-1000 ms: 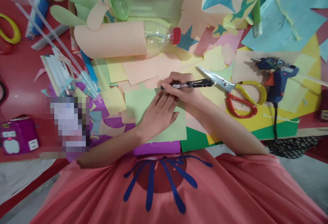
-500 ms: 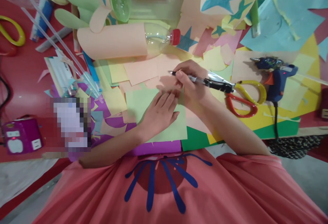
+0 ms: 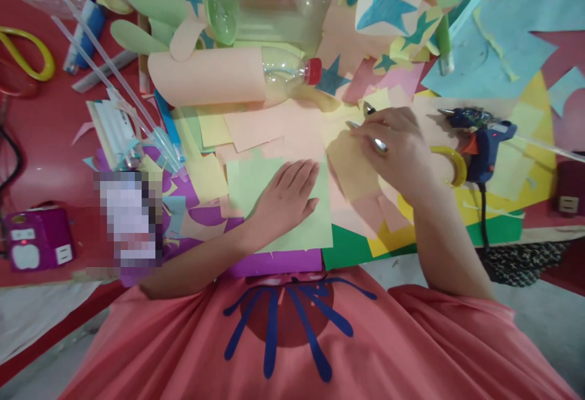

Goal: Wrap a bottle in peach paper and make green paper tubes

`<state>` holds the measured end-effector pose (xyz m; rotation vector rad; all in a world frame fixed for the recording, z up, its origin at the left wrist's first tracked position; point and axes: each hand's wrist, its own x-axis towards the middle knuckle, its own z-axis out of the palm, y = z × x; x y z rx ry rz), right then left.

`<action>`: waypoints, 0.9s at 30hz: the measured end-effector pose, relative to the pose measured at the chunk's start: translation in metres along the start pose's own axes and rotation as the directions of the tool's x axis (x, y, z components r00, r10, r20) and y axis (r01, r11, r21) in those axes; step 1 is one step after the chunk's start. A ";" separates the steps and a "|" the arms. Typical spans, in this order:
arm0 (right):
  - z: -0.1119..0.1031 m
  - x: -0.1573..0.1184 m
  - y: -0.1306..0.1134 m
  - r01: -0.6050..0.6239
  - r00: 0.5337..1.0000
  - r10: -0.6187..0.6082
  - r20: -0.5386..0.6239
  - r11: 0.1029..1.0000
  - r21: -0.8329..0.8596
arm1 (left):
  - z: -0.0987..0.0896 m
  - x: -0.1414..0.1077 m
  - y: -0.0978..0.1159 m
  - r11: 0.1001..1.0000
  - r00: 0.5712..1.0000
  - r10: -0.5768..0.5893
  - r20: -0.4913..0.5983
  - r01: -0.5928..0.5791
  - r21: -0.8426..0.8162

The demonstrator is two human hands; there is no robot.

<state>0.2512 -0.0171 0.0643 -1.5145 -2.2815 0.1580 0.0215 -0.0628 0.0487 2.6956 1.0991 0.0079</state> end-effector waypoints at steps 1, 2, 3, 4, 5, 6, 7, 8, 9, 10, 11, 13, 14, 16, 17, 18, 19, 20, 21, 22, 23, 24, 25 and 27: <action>0.003 -0.001 -0.005 0.020 0.999 -0.021 0.025 1.000 0.024 | 0.000 0.000 0.000 1.000 1.000 0.000 0.003 0.000 0.001; 0.007 -0.002 -0.010 0.035 0.998 -0.037 0.055 0.999 0.042 | -0.001 0.000 0.000 1.000 1.000 0.001 0.002 -0.001 0.003; 0.011 -0.002 -0.014 0.036 0.996 -0.041 0.084 0.998 0.052 | -0.001 0.000 0.000 1.000 1.000 0.002 -0.006 -0.002 0.006; 0.016 -0.003 -0.018 0.025 0.994 -0.030 0.101 0.998 0.057 | 0.000 0.000 0.000 1.000 1.000 0.006 -0.019 -0.006 0.012; 0.021 -0.003 -0.021 0.003 0.994 -0.009 0.109 0.998 0.058 | 0.000 0.000 0.000 1.000 0.999 0.010 -0.036 -0.009 0.019; 0.026 -0.003 -0.023 -0.023 0.994 0.016 0.111 0.998 0.059 | 0.000 -0.001 0.000 1.000 0.998 0.015 -0.053 -0.013 0.026; 0.030 -0.003 -0.025 -0.048 0.993 0.040 0.113 0.997 0.063 | 0.001 -0.001 0.000 0.999 0.997 0.019 -0.068 -0.017 0.030; 0.033 -0.003 -0.027 -0.069 0.991 0.060 0.119 0.995 0.071 | 0.001 -0.001 0.000 0.999 0.996 0.024 -0.080 -0.022 0.031; 0.036 -0.002 -0.028 -0.083 0.989 0.072 0.126 0.993 0.084 | 0.001 -0.001 -0.001 0.999 0.996 0.027 -0.089 -0.024 0.029; 0.037 -0.002 -0.029 -0.091 0.988 0.077 0.131 0.991 0.102 | 0.002 0.000 -0.002 0.999 0.995 0.027 -0.096 -0.024 0.026; 0.038 -0.001 -0.030 -0.095 0.988 0.079 0.133 0.988 0.122 | 0.002 0.000 -0.003 1.000 0.994 0.022 -0.106 -0.020 0.022; 0.034 -0.001 -0.032 -0.100 0.988 0.080 0.129 0.981 0.164 | 0.002 0.001 -0.008 1.000 0.992 -0.003 -0.127 0.004 0.007; 0.030 -0.002 -0.032 -0.105 0.989 0.082 0.127 0.977 0.187 | 0.001 0.002 -0.011 1.000 0.991 -0.024 -0.132 0.024 -0.006; 0.019 -0.004 -0.032 -0.134 0.985 0.101 0.139 0.958 0.254 | 0.000 0.004 -0.019 0.996 0.988 -0.080 -0.133 0.074 -0.048; 0.013 -0.005 -0.031 -0.160 0.980 0.114 0.162 0.939 0.305 | -0.002 0.004 -0.024 0.992 0.985 -0.113 -0.128 0.104 -0.075; 0.006 -0.007 -0.030 -0.193 0.973 0.129 0.192 0.910 0.367 | -0.003 0.005 -0.028 0.986 0.981 -0.145 -0.131 0.132 -0.106; 0.000 -0.008 -0.028 -0.231 0.964 0.145 0.225 0.872 0.431 | -0.005 0.005 -0.032 0.978 0.976 -0.171 -0.135 0.152 -0.140; -0.006 -0.009 -0.027 -0.269 0.955 0.162 0.250 0.829 0.491 | -0.007 0.006 -0.036 0.971 0.972 -0.187 -0.139 0.161 -0.179; -0.011 -0.010 -0.025 -0.300 0.948 0.180 0.263 0.784 0.544 | -0.009 0.006 -0.039 0.961 0.971 -0.194 -0.141 0.160 -0.224; -0.015 -0.010 -0.023 -0.322 0.944 0.198 0.265 0.742 0.589 | -0.011 0.006 -0.041 0.949 0.969 -0.202 -0.142 0.158 -0.271; -0.018 -0.009 -0.021 -0.337 0.941 0.218 0.260 0.704 0.626 | -0.013 0.005 -0.042 0.933 0.967 -0.210 -0.142 0.155 -0.324; -0.020 -0.008 -0.020 -0.345 0.938 0.236 0.252 0.671 0.656 | -0.015 0.005 -0.042 0.910 0.965 -0.223 -0.138 0.156 -0.383; -0.022 -0.006 -0.019 -0.348 0.937 0.250 0.242 0.646 0.680 | -0.016 0.004 -0.041 0.878 0.962 -0.242 -0.126 0.162 -0.451; -0.024 0.000 -0.018 -0.345 0.937 0.269 0.222 0.619 0.706 | -0.019 0.003 -0.039 0.767 0.957 -0.285 -0.058 0.192 -0.612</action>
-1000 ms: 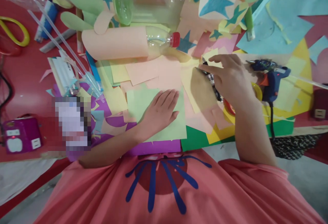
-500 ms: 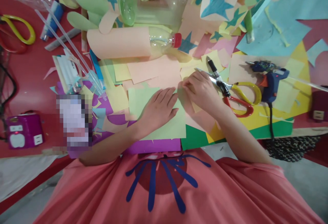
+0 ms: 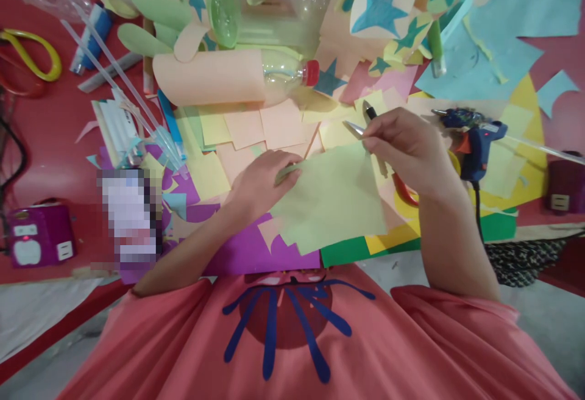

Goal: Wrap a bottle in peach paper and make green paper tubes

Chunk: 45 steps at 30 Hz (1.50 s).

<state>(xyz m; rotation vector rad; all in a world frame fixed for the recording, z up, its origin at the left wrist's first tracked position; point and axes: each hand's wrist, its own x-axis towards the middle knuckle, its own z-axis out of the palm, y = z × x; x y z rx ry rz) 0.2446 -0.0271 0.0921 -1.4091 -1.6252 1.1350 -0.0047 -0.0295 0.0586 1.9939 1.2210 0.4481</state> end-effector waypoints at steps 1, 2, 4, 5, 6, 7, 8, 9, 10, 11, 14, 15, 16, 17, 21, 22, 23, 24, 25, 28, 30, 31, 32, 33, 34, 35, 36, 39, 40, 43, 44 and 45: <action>0.000 0.004 -0.002 0.004 1.000 -0.004 -0.007 1.000 0.005 | 0.000 -0.001 0.002 0.993 0.998 -0.043 0.034 0.046 -0.105; 0.000 0.008 -0.004 0.015 1.000 -0.015 -0.009 1.000 0.005 | 0.000 -0.001 0.003 0.973 0.994 -0.079 0.080 0.094 -0.213; 0.001 0.016 -0.008 0.051 0.998 -0.050 0.032 0.999 -0.010 | 0.000 -0.002 0.005 0.894 0.977 -0.108 0.185 0.177 -0.411; 0.001 0.021 -0.010 0.076 0.995 -0.075 0.063 0.997 -0.023 | 0.000 -0.002 0.006 0.851 0.967 -0.106 0.232 0.209 -0.482; 0.002 0.025 -0.013 0.108 0.991 -0.103 0.084 0.993 -0.052 | 0.001 -0.002 0.005 0.817 0.958 -0.103 0.268 0.235 -0.526; 0.003 0.029 -0.016 0.146 0.987 -0.138 0.082 0.984 -0.105 | 0.001 -0.002 0.005 0.798 0.951 -0.111 0.288 0.258 -0.545; 0.004 0.033 -0.020 0.186 0.982 -0.178 0.057 0.965 -0.185 | 0.002 -0.002 0.003 0.793 0.948 -0.136 0.288 0.278 -0.541; 0.007 0.035 -0.023 0.221 0.974 -0.225 0.018 0.934 -0.282 | 0.003 -0.003 0.001 0.801 0.949 -0.173 0.264 0.292 -0.523; 0.010 0.036 -0.027 0.250 0.961 -0.276 -0.016 0.891 -0.380 | 0.005 -0.003 -0.001 0.812 0.952 -0.210 0.221 0.296 -0.503; 0.014 0.036 -0.031 0.276 0.947 -0.322 -0.020 0.842 -0.464 | 0.006 -0.003 -0.003 0.823 0.957 -0.238 0.166 0.290 -0.489; 0.030 0.029 -0.037 0.372 0.924 -0.356 0.139 0.759 -0.533 | 0.011 -0.004 -0.008 0.840 0.964 -0.266 0.022 0.243 -0.486; 0.035 0.026 -0.036 0.392 0.919 -0.342 0.195 0.755 -0.525 | 0.012 -0.004 -0.009 0.844 0.963 -0.269 -0.007 0.232 -0.484; 0.041 0.022 -0.033 0.398 0.917 -0.319 0.238 0.756 -0.520 | 0.012 -0.004 -0.009 0.848 0.962 -0.273 -0.026 0.228 -0.479; 0.045 0.018 -0.029 0.396 0.917 -0.294 0.270 0.758 -0.518 | 0.013 -0.005 -0.010 0.852 0.960 -0.279 -0.037 0.229 -0.471; 0.053 0.007 -0.014 0.374 0.921 -0.246 0.301 0.775 -0.510 | 0.013 -0.008 -0.008 0.863 0.960 -0.275 -0.047 0.225 -0.453; 0.052 0.004 -0.012 0.367 0.924 -0.245 0.293 0.781 -0.504 | 0.013 -0.009 -0.006 0.862 0.963 -0.265 -0.049 0.214 -0.459; 0.051 0.001 -0.012 0.359 0.928 -0.243 0.284 0.789 -0.499 | 0.012 -0.009 -0.005 0.860 0.967 -0.249 -0.051 0.197 -0.471; 0.049 -0.001 -0.012 0.349 0.931 -0.237 0.277 0.797 -0.493 | 0.011 -0.009 -0.002 0.854 0.972 -0.229 -0.054 0.174 -0.491; 0.047 -0.004 -0.014 0.337 0.935 -0.227 0.271 0.805 -0.489 | 0.010 -0.009 0.000 0.844 0.977 -0.207 -0.056 0.149 -0.515; 0.042 -0.013 -0.021 0.288 0.950 -0.184 0.252 0.830 -0.477 | 0.008 -0.008 0.005 0.818 0.987 -0.142 -0.078 0.073 -0.571; 0.039 -0.017 -0.026 0.248 0.957 -0.144 0.253 0.860 -0.446 | 0.007 -0.007 0.005 0.837 0.987 -0.083 -0.135 -0.005 -0.547; 0.038 -0.018 -0.028 0.225 0.957 -0.120 0.265 0.882 -0.414 | 0.007 -0.006 0.004 0.858 0.980 -0.040 -0.193 -0.065 -0.510; 0.038 -0.019 -0.029 0.200 0.954 -0.095 0.283 0.908 -0.369 | 0.007 -0.006 0.003 0.879 0.966 0.003 -0.260 -0.127 -0.459; 0.038 -0.019 -0.030 0.168 0.951 -0.069 0.302 0.933 -0.317 | 0.008 -0.005 0.001 0.897 0.943 0.038 -0.330 -0.178 -0.405; 0.038 -0.018 -0.030 0.130 0.948 -0.043 0.316 0.957 -0.259 | 0.009 -0.005 -0.001 0.906 0.920 0.056 -0.388 -0.210 -0.367; 0.039 -0.018 -0.029 0.088 0.947 -0.021 0.321 0.977 -0.195 | 0.009 -0.004 -0.002 0.906 0.903 0.055 -0.427 -0.224 -0.358; 0.041 -0.017 -0.028 0.043 0.949 -0.002 0.314 0.991 -0.124 | 0.009 -0.004 -0.002 0.898 0.900 0.033 -0.436 -0.218 -0.382; 0.049 -0.016 -0.021 -0.105 0.961 0.064 0.270 0.984 0.142 | 0.008 -0.004 -0.001 0.849 0.951 -0.063 -0.302 -0.108 -0.518; 0.052 -0.016 -0.019 -0.155 0.960 0.091 0.264 0.959 0.236 | 0.007 -0.004 0.000 0.840 0.962 -0.091 -0.257 -0.064 -0.538; 0.061 -0.014 -0.013 -0.274 0.945 0.166 0.281 0.870 0.409 | 0.003 -0.003 0.001 0.852 0.957 -0.142 -0.254 -0.012 -0.523; 0.063 -0.012 -0.011 -0.287 0.942 0.173 0.286 0.856 0.430 | 0.003 -0.003 0.001 0.859 0.950 -0.148 -0.274 -0.014 -0.511; 0.065 -0.009 -0.010 -0.287 0.943 0.172 0.283 0.851 0.440 | 0.002 -0.002 0.001 0.866 0.945 -0.150 -0.289 -0.016 -0.501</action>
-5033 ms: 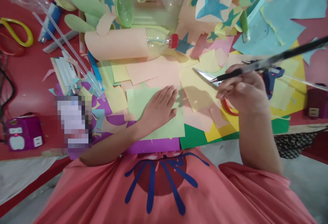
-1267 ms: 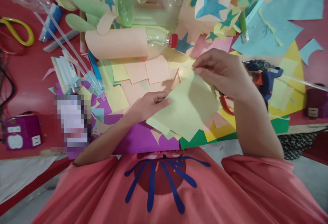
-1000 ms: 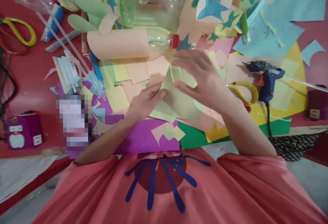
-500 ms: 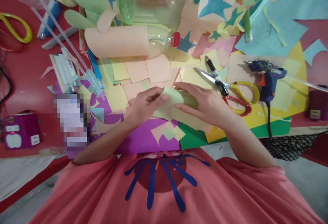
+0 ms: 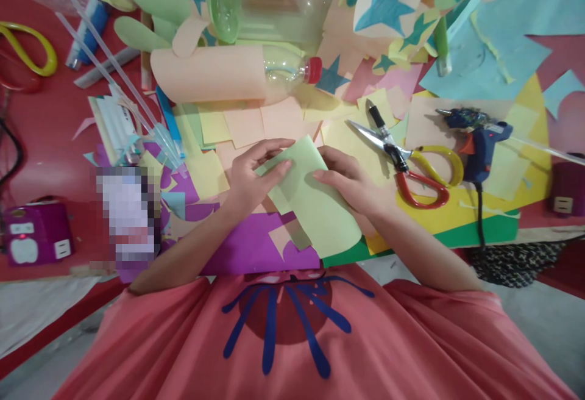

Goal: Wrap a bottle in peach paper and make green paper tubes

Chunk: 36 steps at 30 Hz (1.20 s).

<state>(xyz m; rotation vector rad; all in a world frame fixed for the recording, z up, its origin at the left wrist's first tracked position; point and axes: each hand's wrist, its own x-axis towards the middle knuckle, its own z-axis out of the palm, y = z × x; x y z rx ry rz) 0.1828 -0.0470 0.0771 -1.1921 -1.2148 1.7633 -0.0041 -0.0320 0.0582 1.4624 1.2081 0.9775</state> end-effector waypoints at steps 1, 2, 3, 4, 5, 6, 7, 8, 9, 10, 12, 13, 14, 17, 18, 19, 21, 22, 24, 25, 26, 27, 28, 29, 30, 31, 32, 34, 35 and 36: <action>0.001 0.004 0.001 0.009 1.000 -0.009 -0.008 1.000 0.001 | -0.001 0.001 0.000 1.000 1.000 0.002 -0.006 -0.002 0.011; 0.001 0.009 0.001 0.023 0.999 -0.023 -0.027 1.000 -0.003 | -0.001 0.002 0.000 1.000 1.000 0.001 -0.003 -0.001 0.023; 0.002 0.013 0.002 0.039 0.997 -0.040 -0.059 0.999 -0.007 | -0.002 0.004 0.000 0.999 1.000 -0.001 0.004 0.001 0.037; 0.003 0.017 0.002 0.055 0.993 -0.056 -0.099 0.998 -0.011 | -0.003 0.005 0.000 0.999 1.000 -0.002 0.015 0.002 0.051; 0.005 0.021 0.003 0.066 0.988 -0.067 -0.138 0.998 -0.012 | -0.004 0.006 0.000 0.998 1.000 -0.001 0.023 0.000 0.064; 0.007 0.023 0.004 0.075 0.982 -0.075 -0.172 0.997 -0.008 | -0.005 0.006 0.001 0.997 1.000 -0.001 0.029 -0.001 0.073; 0.009 0.025 0.005 0.082 0.977 -0.079 -0.198 0.997 0.008 | -0.006 0.007 0.001 0.997 1.000 -0.001 0.029 -0.001 0.077; 0.011 0.026 0.006 0.085 0.973 -0.075 -0.219 0.996 0.037 | -0.006 0.008 0.002 0.997 1.000 -0.004 0.023 0.003 0.077; 0.013 0.026 0.007 0.081 0.971 -0.061 -0.230 0.994 0.077 | -0.007 0.008 0.002 0.997 1.000 -0.014 0.013 0.012 0.076; 0.014 0.026 0.008 0.072 0.971 -0.041 -0.237 0.990 0.125 | -0.007 0.008 0.003 0.997 1.000 -0.024 -0.001 0.024 0.071; 0.016 0.025 0.011 0.051 0.971 0.000 -0.238 0.976 0.210 | -0.007 0.008 0.003 0.997 0.998 -0.057 -0.029 0.059 0.059; 0.015 0.025 0.012 0.043 0.972 0.015 -0.235 0.971 0.237 | -0.007 0.008 0.003 0.996 0.996 -0.075 -0.037 0.077 0.049; 0.015 0.025 0.014 0.038 0.972 0.022 -0.234 0.967 0.251 | -0.006 0.008 0.004 0.995 0.995 -0.093 -0.038 0.094 0.037; 0.010 0.025 0.017 0.039 0.971 0.020 -0.236 0.970 0.241 | -0.004 0.007 0.003 0.992 0.992 -0.124 -0.026 0.125 0.025; 0.009 0.026 0.018 0.044 0.971 0.013 -0.238 0.972 0.232 | -0.003 0.007 0.002 0.992 0.992 -0.121 -0.024 0.122 0.031; 0.007 0.027 0.019 0.052 0.970 0.004 -0.244 0.974 0.221 | -0.003 0.006 0.002 0.993 0.993 -0.112 -0.023 0.113 0.043; 0.005 0.028 0.021 0.074 0.966 -0.021 -0.259 0.978 0.196 | -0.003 0.006 0.000 0.994 0.996 -0.083 -0.017 0.084 0.077; 0.004 0.028 0.022 0.084 0.963 -0.033 -0.266 0.979 0.184 | -0.003 0.006 0.000 0.993 0.998 -0.069 -0.010 0.070 0.094; 0.003 0.029 0.023 0.095 0.961 -0.044 -0.272 0.979 0.178 | -0.003 0.005 -0.001 0.991 0.999 -0.051 0.000 0.051 0.125; 0.003 0.029 0.023 0.095 0.962 -0.043 -0.270 0.979 0.183 | -0.003 0.005 -0.001 0.990 0.999 -0.047 0.000 0.046 0.135; 0.004 0.029 0.023 0.092 0.963 -0.038 -0.268 0.977 0.192 | -0.003 0.005 0.000 0.989 0.999 -0.045 0.000 0.044 0.141; 0.004 0.029 0.023 0.088 0.963 -0.030 -0.267 0.975 0.205 | -0.004 0.005 0.000 0.989 0.999 -0.043 0.000 0.043 0.142; 0.004 0.029 0.023 0.082 0.964 -0.022 -0.266 0.973 0.217 | -0.004 0.006 0.000 0.989 0.999 -0.042 -0.001 0.042 0.140; 0.005 0.028 0.023 0.076 0.964 -0.014 -0.265 0.971 0.227 | -0.004 0.006 0.000 0.990 0.999 -0.041 0.000 0.040 0.138; 0.005 0.028 0.023 0.072 0.965 -0.007 -0.264 0.969 0.236 | -0.004 0.006 0.000 0.990 0.999 -0.037 0.001 0.037 0.133; 0.005 0.028 0.023 0.071 0.964 -0.005 -0.264 0.967 0.244 | -0.004 0.006 0.000 0.991 0.999 -0.032 0.002 0.031 0.128; 0.005 0.028 0.023 0.070 0.965 -0.003 -0.262 0.966 0.248 | -0.004 0.006 -0.001 0.992 1.000 -0.027 0.003 0.026 0.124; 0.005 0.028 0.023 0.075 0.966 -0.006 -0.259 0.963 0.257 | -0.004 0.007 -0.002 0.993 1.000 -0.016 0.002 0.016 0.119; 0.005 0.028 0.023 0.080 0.966 -0.011 -0.257 0.962 0.261 | -0.004 0.007 -0.002 0.993 1.000 -0.015 0.003 0.014 0.118; 0.005 0.028 0.023 0.086 0.967 -0.017 -0.255 0.962 0.260 | -0.005 0.007 -0.002 0.993 1.000 -0.016 0.002 0.015 0.119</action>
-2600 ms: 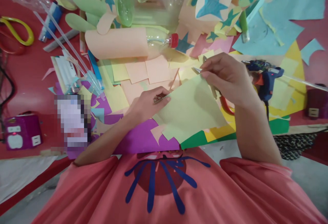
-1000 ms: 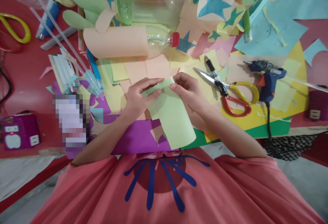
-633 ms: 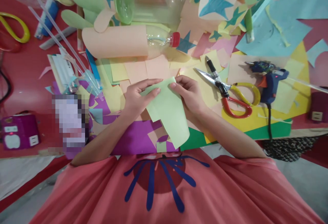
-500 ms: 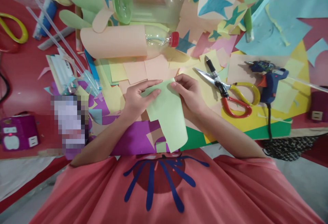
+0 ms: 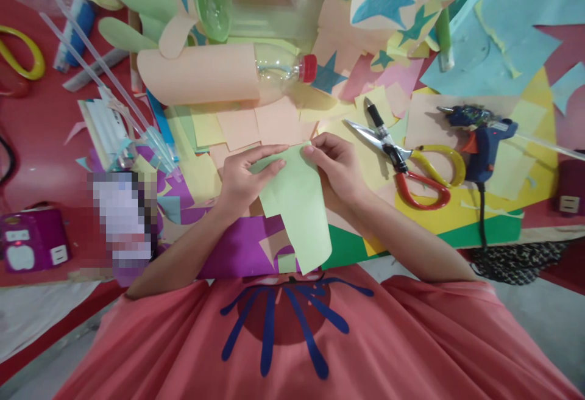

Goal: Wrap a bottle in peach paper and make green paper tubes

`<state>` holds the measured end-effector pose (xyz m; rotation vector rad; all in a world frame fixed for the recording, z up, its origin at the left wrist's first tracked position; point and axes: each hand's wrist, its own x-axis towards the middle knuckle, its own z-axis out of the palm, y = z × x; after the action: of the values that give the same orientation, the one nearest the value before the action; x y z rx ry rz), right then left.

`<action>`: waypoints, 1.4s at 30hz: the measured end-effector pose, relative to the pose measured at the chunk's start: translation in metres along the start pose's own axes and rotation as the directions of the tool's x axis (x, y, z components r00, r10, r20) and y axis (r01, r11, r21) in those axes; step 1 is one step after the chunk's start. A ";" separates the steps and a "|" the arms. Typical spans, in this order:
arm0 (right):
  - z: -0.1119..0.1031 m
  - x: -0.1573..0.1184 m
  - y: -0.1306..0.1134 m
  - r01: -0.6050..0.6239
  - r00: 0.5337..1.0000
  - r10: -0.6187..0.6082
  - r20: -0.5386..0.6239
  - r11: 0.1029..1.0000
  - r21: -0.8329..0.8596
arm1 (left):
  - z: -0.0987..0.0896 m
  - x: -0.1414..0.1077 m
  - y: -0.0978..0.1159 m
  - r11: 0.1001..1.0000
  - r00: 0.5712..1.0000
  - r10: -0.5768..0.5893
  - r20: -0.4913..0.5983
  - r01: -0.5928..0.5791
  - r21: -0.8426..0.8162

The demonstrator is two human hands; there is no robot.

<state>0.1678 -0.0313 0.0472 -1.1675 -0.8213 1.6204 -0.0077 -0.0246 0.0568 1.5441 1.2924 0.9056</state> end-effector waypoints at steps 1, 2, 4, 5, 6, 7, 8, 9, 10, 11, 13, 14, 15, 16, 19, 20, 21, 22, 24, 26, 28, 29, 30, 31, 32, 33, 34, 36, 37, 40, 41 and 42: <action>0.000 0.000 0.000 0.009 1.000 -0.009 0.002 1.000 -0.003 | 0.000 0.000 0.000 1.000 1.000 -0.002 -0.001 0.002 0.003; 0.000 0.000 0.001 0.021 1.000 -0.021 0.004 1.000 -0.010 | 0.000 0.000 0.000 1.000 1.000 -0.004 -0.003 0.004 0.008; 0.000 0.000 0.002 0.046 0.999 -0.046 0.012 0.999 -0.029 | 0.000 0.000 0.000 1.000 1.000 -0.010 -0.003 0.010 0.024; 0.000 -0.001 0.002 0.058 0.998 -0.057 0.017 0.998 -0.034 | 0.000 0.000 0.000 0.999 1.000 -0.015 -0.003 0.015 0.032; 0.000 -0.001 0.002 0.069 0.997 -0.069 0.019 0.997 -0.036 | 0.000 0.000 0.000 0.999 1.000 -0.020 -0.003 0.020 0.036; 0.000 -0.001 0.002 0.078 0.997 -0.077 0.020 0.996 -0.039 | 0.000 0.000 0.000 0.999 1.000 -0.023 -0.003 0.023 0.035; 0.000 -0.001 0.002 0.083 0.996 -0.082 0.017 0.996 -0.046 | 0.000 0.000 0.000 0.999 1.000 -0.025 -0.003 0.025 0.030; -0.001 -0.001 0.001 0.086 0.996 -0.086 0.012 0.995 -0.058 | 0.000 0.000 0.000 0.999 1.000 -0.024 -0.005 0.024 0.023; -0.001 -0.001 0.001 0.088 0.996 -0.088 0.008 0.993 -0.076 | 0.000 0.000 0.000 1.000 1.000 -0.022 -0.009 0.022 0.015; -0.001 0.000 0.000 0.090 0.996 -0.091 0.001 0.991 -0.095 | 0.000 0.000 0.000 1.000 1.000 -0.021 -0.011 0.021 0.011; -0.002 0.000 -0.001 0.096 0.995 -0.097 -0.005 0.987 -0.128 | 0.000 0.000 0.000 0.999 0.999 -0.031 -0.010 0.031 0.018; -0.002 0.001 -0.002 0.101 0.995 -0.103 -0.005 0.985 -0.139 | 0.000 0.000 0.000 0.999 0.999 -0.037 -0.008 0.038 0.023; -0.002 0.001 -0.002 0.109 0.994 -0.110 -0.004 0.984 -0.142 | 0.000 0.000 0.000 0.999 0.999 -0.045 -0.005 0.045 0.028; -0.003 0.001 -0.002 0.112 0.993 -0.114 -0.002 0.983 -0.143 | 0.000 0.000 0.000 0.998 0.999 -0.053 -0.001 0.053 0.029; -0.003 0.002 -0.003 0.114 0.993 -0.115 0.000 0.983 -0.143 | 0.000 0.000 0.000 0.998 0.998 -0.059 0.008 0.059 0.007; -0.003 0.002 -0.003 0.110 0.994 -0.111 0.000 0.983 -0.144 | 0.000 0.000 0.000 0.998 0.998 -0.059 0.009 0.059 -0.004; -0.002 0.002 -0.003 0.104 0.995 -0.105 -0.001 0.984 -0.143 | 0.000 0.000 0.000 0.998 0.998 -0.060 0.011 0.060 -0.012; -0.002 0.002 -0.003 0.097 0.995 -0.098 0.000 0.986 -0.138 | 0.000 0.000 0.001 0.998 0.998 -0.060 0.012 0.060 -0.017; -0.002 0.002 -0.004 0.081 0.997 -0.082 0.001 0.989 -0.121 | 0.000 0.000 0.001 0.998 0.998 -0.069 0.015 0.069 -0.014; -0.002 0.002 -0.005 0.062 0.998 -0.063 -0.003 0.991 -0.118 | 0.000 0.000 0.002 0.997 0.997 -0.074 0.012 0.074 0.004; -0.003 0.002 -0.004 0.047 0.999 -0.049 -0.012 0.991 -0.129 | 0.000 0.001 0.002 0.997 0.997 -0.071 0.008 0.071 0.015; -0.003 0.002 -0.004 0.043 0.999 -0.046 -0.013 0.990 -0.134 | -0.001 0.001 0.002 0.997 0.998 -0.070 0.009 0.069 0.015; -0.003 0.002 -0.003 0.043 0.999 -0.045 -0.015 0.990 -0.135 | -0.001 0.002 0.002 0.998 0.998 -0.069 0.010 0.069 0.012; -0.003 0.002 -0.003 0.044 0.999 -0.045 -0.011 0.990 -0.134 | -0.001 0.002 0.002 0.997 0.997 -0.073 0.013 0.073 0.008; -0.003 0.002 -0.002 0.048 0.999 -0.050 -0.009 0.990 -0.129 | -0.001 0.002 0.003 0.997 0.997 -0.079 0.017 0.079 0.006; -0.003 0.002 -0.002 0.054 0.998 -0.055 -0.007 0.991 -0.123 | -0.002 0.002 0.003 0.997 0.996 -0.083 0.019 0.083 0.004; -0.003 0.002 -0.002 0.060 0.998 -0.061 -0.004 0.991 -0.118 | -0.002 0.002 0.004 0.996 0.996 -0.086 0.022 0.086 0.000; -0.003 0.001 -0.002 0.072 0.997 -0.073 -0.004 0.990 -0.119 | -0.002 0.002 0.004 0.996 0.996 -0.088 0.026 0.088 -0.011; -0.002 0.001 -0.002 0.079 0.997 -0.080 -0.006 0.990 -0.120 | -0.002 0.002 0.004 0.996 0.996 -0.089 0.028 0.090 -0.017; -0.002 0.002 -0.003 0.097 0.995 -0.100 -0.011 0.988 -0.119 | -0.002 0.002 0.004 0.994 0.994 -0.104 0.042 0.106 -0.030; -0.002 0.002 -0.003 0.102 0.994 -0.105 -0.014 0.988 -0.117 | -0.002 0.003 0.004 0.993 0.993 -0.109 0.045 0.110 -0.030; -0.002 0.002 -0.003 0.105 0.994 -0.107 -0.015 0.988 -0.117 | -0.002 0.003 0.004 0.993 0.992 -0.113 0.047 0.115 -0.029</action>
<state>0.1706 -0.0284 0.0483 -1.1991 -0.9583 1.4876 -0.0075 -0.0217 0.0607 1.4435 1.3138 0.8100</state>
